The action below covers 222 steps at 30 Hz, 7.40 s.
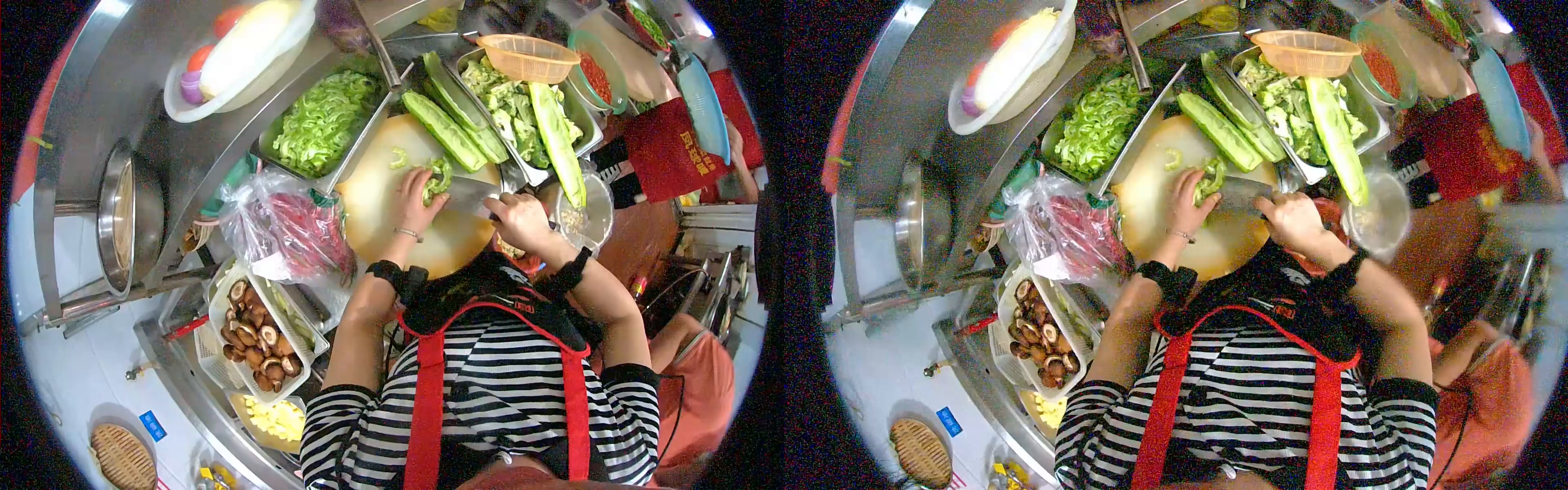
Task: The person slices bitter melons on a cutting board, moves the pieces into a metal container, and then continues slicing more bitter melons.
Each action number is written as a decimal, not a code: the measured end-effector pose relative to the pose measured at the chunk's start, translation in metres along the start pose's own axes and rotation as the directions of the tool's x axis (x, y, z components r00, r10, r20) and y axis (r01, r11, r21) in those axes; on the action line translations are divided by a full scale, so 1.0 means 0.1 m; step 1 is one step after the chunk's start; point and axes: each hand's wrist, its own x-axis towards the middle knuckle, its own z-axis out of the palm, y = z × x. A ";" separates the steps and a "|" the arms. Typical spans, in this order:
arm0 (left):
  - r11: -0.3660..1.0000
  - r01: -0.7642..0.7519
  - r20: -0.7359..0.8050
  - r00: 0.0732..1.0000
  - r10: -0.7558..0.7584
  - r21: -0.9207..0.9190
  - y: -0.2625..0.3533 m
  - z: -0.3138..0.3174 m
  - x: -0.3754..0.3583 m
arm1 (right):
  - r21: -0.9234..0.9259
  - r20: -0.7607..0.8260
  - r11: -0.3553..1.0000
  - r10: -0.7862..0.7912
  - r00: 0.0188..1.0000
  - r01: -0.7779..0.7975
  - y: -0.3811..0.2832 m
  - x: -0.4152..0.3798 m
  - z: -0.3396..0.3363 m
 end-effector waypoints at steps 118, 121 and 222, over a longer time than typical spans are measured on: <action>0.541 -0.687 0.575 0.716 0.395 0.485 0.28 0.48 1.14 | 0.940 0.101 0.224 0.538 0.837 -0.257 1.14 -0.76 -0.74; 0.567 -0.681 0.633 0.702 0.327 0.463 0.27 0.54 1.17 | 0.961 0.112 0.160 0.524 0.844 -0.227 1.15 -0.86 -0.79; 0.868 0.183 0.400 0.830 -0.388 0.462 0.25 -0.44 -0.44 | 0.209 0.190 0.919 0.298 0.935 -0.335 0.49 -0.19 0.51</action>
